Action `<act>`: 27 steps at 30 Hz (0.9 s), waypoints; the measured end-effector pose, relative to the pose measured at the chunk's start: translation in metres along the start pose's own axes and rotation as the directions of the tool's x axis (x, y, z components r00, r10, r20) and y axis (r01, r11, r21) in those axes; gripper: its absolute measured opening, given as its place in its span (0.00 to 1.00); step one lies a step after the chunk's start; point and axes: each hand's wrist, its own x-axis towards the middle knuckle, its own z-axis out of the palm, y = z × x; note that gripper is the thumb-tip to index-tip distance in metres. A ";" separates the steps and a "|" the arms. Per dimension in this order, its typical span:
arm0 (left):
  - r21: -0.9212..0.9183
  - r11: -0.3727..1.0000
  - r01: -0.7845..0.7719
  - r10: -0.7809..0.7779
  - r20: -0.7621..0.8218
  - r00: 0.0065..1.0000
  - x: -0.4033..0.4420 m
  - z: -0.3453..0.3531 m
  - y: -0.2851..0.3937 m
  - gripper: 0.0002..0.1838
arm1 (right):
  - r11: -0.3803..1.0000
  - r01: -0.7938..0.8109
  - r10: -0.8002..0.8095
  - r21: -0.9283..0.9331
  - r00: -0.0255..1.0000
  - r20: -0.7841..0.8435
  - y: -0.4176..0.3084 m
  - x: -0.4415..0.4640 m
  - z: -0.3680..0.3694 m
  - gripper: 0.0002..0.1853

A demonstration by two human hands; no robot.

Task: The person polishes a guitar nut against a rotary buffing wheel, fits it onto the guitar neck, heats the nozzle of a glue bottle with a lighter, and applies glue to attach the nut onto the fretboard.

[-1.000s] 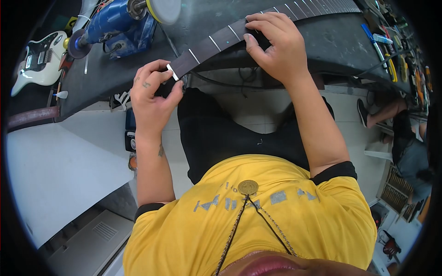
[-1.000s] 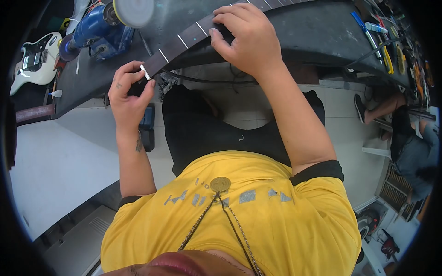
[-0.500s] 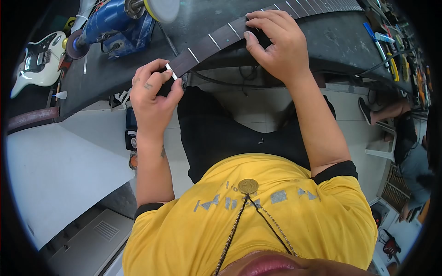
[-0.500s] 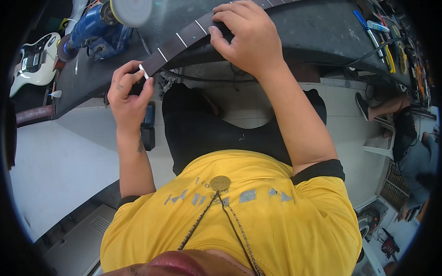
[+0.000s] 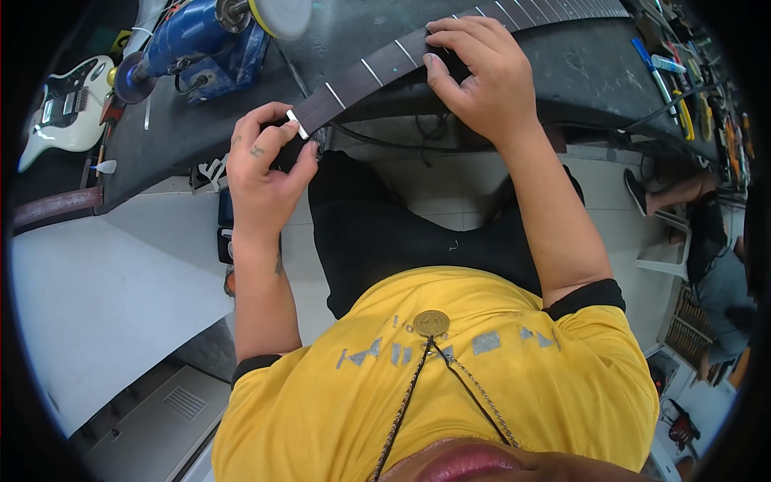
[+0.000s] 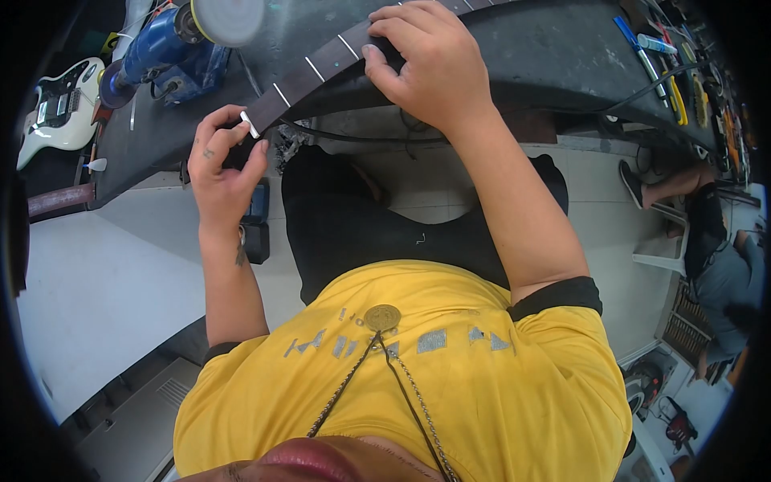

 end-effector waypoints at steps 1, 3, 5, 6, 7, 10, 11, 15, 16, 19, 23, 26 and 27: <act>0.008 1.000 -0.003 0.003 0.000 1.000 0.000 0.000 -0.001 0.15 | 1.000 0.006 -0.006 -0.002 1.000 0.001 0.000 0.000 0.000 0.09; 0.024 1.000 -0.010 0.010 -0.002 1.000 0.000 0.001 -0.002 0.16 | 1.000 0.014 -0.014 -0.005 1.000 0.001 0.001 0.001 0.000 0.09; 0.032 0.999 -0.029 0.029 -0.001 1.000 0.001 0.001 -0.003 0.16 | 1.000 0.018 -0.018 -0.009 1.000 0.002 0.001 0.001 0.000 0.09; 0.036 0.999 -0.038 0.038 0.000 0.999 0.001 0.001 -0.004 0.16 | 1.000 0.015 -0.015 -0.013 1.000 0.004 0.001 0.001 0.000 0.09; 0.035 0.999 -0.037 0.037 0.000 0.999 0.000 0.001 -0.005 0.16 | 1.000 0.013 -0.013 -0.017 1.000 0.006 0.000 0.001 0.000 0.09; 0.040 0.999 -0.035 0.035 -0.001 0.999 0.000 0.002 -0.005 0.15 | 0.999 0.017 -0.017 -0.027 1.000 0.007 0.000 0.001 0.000 0.08; 0.049 0.998 -0.034 0.034 0.000 0.999 0.001 0.002 -0.002 0.15 | 0.999 0.020 -0.020 -0.031 1.000 0.006 0.001 0.001 0.001 0.08; 0.049 0.999 -0.017 0.016 0.018 1.000 0.001 0.000 -0.002 0.15 | 1.000 0.002 -0.002 -0.013 1.000 0.000 0.000 0.001 0.001 0.08; 0.045 0.999 -0.014 0.014 0.013 1.000 0.001 0.001 -0.002 0.15 | 1.000 -0.003 0.003 -0.009 1.000 -0.001 0.000 0.000 0.001 0.08; 0.042 0.999 -0.006 0.007 -0.001 1.000 0.000 0.002 -0.001 0.14 | 1.000 -0.004 0.004 -0.014 1.000 -0.004 -0.001 0.001 0.001 0.08; 0.044 0.999 -0.007 0.007 -0.006 1.000 -0.001 0.002 -0.001 0.14 | 1.000 0.000 0.000 -0.017 1.000 0.002 -0.001 0.001 0.000 0.08; 0.041 0.999 -0.018 0.019 -0.018 1.000 -0.002 0.003 -0.001 0.13 | 1.000 0.010 -0.010 -0.029 1.000 0.001 -0.001 0.001 0.000 0.08; 0.041 0.999 -0.022 0.023 -0.023 0.999 -0.003 0.003 -0.002 0.13 | 1.000 0.008 -0.008 -0.027 1.000 0.001 -0.001 0.001 0.000 0.08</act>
